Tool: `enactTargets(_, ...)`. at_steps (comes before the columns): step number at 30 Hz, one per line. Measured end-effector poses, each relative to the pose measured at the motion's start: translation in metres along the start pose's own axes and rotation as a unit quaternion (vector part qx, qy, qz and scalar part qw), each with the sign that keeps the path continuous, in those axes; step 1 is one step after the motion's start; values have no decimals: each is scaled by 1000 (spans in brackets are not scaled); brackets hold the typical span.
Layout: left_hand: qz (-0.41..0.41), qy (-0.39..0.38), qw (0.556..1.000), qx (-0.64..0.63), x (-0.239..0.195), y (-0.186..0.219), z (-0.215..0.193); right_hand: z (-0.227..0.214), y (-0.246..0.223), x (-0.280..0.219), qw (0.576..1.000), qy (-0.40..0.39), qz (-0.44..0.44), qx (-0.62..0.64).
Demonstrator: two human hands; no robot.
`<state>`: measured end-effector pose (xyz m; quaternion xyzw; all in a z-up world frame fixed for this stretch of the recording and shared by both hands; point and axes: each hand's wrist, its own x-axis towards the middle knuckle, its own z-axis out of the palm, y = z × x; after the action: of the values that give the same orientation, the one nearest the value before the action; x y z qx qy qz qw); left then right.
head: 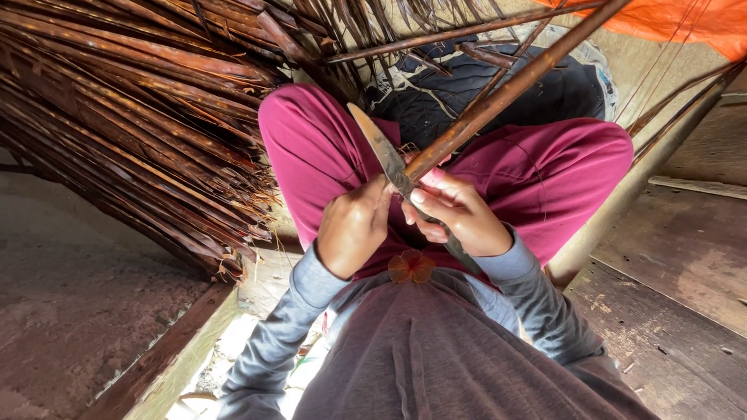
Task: The person sits cross-legged and uses a knife to shave thin strips from long sticks. They repeatedly hold a stick in one hand and scrape it with the knife in the other, producing fine shavings that fall away.
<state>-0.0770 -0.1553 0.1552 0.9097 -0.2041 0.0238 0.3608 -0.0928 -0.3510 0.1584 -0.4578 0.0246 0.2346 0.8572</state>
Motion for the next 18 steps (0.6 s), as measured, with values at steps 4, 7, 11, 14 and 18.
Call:
enactTargets(4, -74, -30, 982, -169, -4, 2, -5, 4, -5, 2, 995, 13, -23, -100)
enactTargets(7, -90, -22, 974, -207, -5, 8, -10, 3, -3, 3, 991, 19, -32, -132)
enactTargets(11, -100, -20, 962, -253, -7, 12, -19, 11, -8, 4, 989, 32, -31, -144)
enactTargets(14, -97, -18, 951, -294, -3, 16, -29, 6, -4, 6, 984, 43, -32, -169)
enactTargets(18, -119, -43, 942, -309, -22, 5, -27, -16, -23, 10, 992, 69, -27, -98)
